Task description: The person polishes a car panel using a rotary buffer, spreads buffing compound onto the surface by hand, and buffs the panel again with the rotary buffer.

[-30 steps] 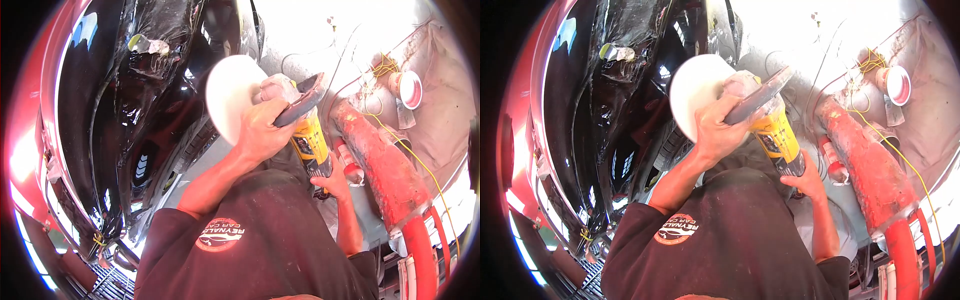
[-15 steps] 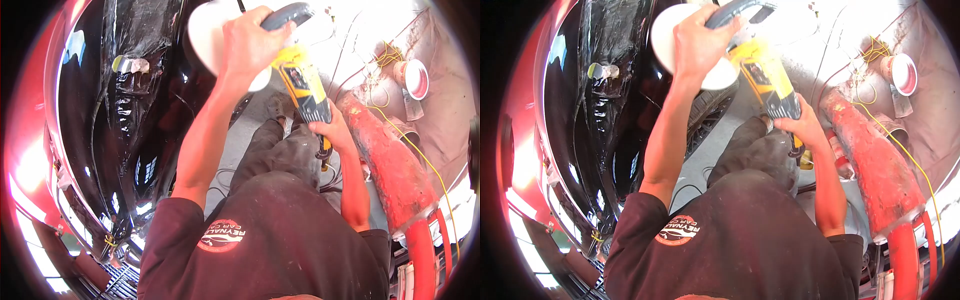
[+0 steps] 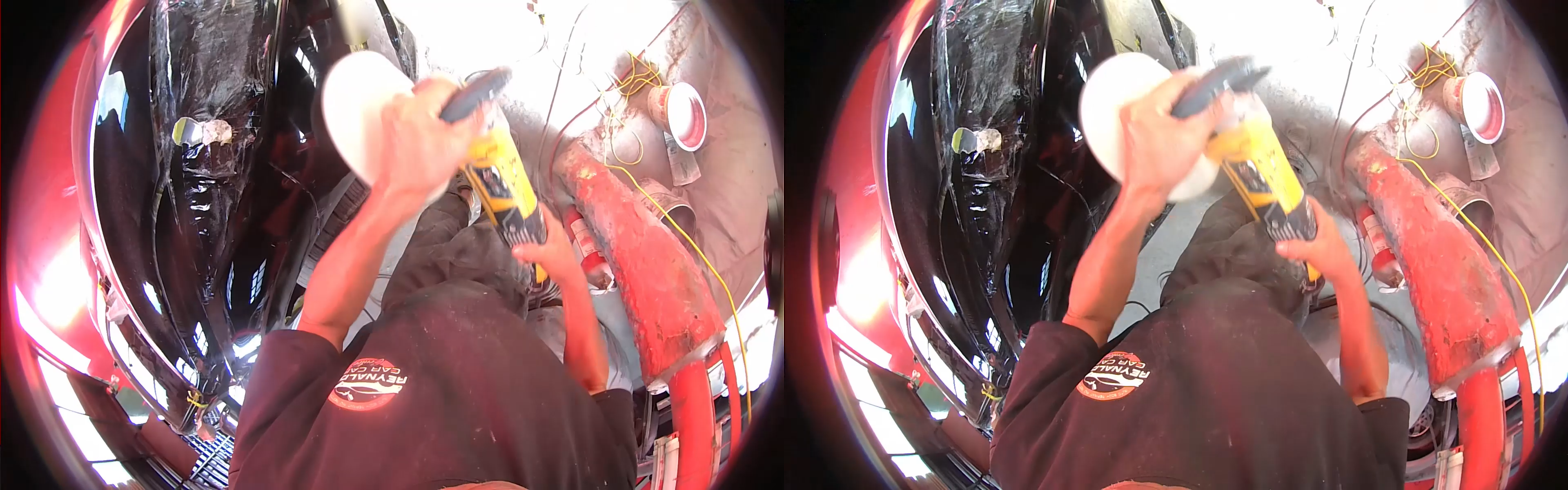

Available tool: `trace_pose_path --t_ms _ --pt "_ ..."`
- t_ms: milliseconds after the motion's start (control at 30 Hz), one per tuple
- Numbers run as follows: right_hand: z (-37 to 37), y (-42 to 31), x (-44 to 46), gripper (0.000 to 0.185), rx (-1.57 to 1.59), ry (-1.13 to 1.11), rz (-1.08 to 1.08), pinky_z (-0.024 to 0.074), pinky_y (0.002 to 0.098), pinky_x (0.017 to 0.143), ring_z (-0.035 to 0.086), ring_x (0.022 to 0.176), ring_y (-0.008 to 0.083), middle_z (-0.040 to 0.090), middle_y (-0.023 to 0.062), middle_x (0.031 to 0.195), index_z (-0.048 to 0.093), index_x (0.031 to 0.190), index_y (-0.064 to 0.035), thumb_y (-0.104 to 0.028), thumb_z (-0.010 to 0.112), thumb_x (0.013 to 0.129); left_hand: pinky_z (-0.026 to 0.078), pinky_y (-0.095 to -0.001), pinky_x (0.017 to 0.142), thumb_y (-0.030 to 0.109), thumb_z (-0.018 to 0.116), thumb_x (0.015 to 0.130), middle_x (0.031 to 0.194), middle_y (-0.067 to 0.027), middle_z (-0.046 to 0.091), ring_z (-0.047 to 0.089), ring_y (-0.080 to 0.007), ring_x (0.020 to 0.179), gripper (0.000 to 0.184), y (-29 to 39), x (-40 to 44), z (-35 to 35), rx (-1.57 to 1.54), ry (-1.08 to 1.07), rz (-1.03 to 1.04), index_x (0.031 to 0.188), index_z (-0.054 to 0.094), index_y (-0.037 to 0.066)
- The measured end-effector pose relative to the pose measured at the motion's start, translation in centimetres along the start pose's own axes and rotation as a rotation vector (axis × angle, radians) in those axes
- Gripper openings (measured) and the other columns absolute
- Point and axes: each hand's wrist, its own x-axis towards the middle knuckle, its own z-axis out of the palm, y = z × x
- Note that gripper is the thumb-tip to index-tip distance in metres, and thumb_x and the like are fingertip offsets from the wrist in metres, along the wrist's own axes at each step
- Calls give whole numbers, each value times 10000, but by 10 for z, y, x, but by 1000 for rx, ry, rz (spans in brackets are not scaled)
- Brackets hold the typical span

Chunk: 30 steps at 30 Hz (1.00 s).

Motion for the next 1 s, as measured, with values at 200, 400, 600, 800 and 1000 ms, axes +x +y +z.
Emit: trace_pose_path --t_ms 200,400,600,800,1000 --pt "1 -70 73 695 58 -21 -77 525 288 712 630 815 108 680 55 1016 578 1326 -16 -170 881 719 530 -334 642 131 818 843 785 -141 739 663 -130 715 209 21 96 -19 59 105 43 932 736 -41" --pt "4 -79 56 788 -133 14 -214 524 336 915 644 1012 142 695 65 1112 562 1348 -3 -246 918 689 450 -277 585 140 819 867 701 -17 636 527 -71 652 198 16 62 -37 52 218 63 894 714 -25" --pt "14 -52 -44 1027 -481 32 -166 493 380 1033 678 1180 246 703 178 1255 465 1494 -28 -252 931 607 558 -308 649 71 927 729 769 -108 745 705 -157 652 276 6 -96 -70 28 335 69 870 697 14" --pt "19 -61 -37 1007 -434 37 -259 511 378 1011 693 1158 256 722 181 1210 472 1481 -15 -237 930 612 425 -220 564 38 868 811 705 17 643 523 -37 643 186 19 -85 -79 -80 358 128 846 690 -3" --pt "4 -134 35 945 -503 100 -276 513 370 1006 669 1160 202 710 150 1222 518 1442 -13 -251 931 626 432 -238 540 73 876 808 671 35 620 512 -42 595 177 13 37 -65 -106 462 202 869 727 -1"
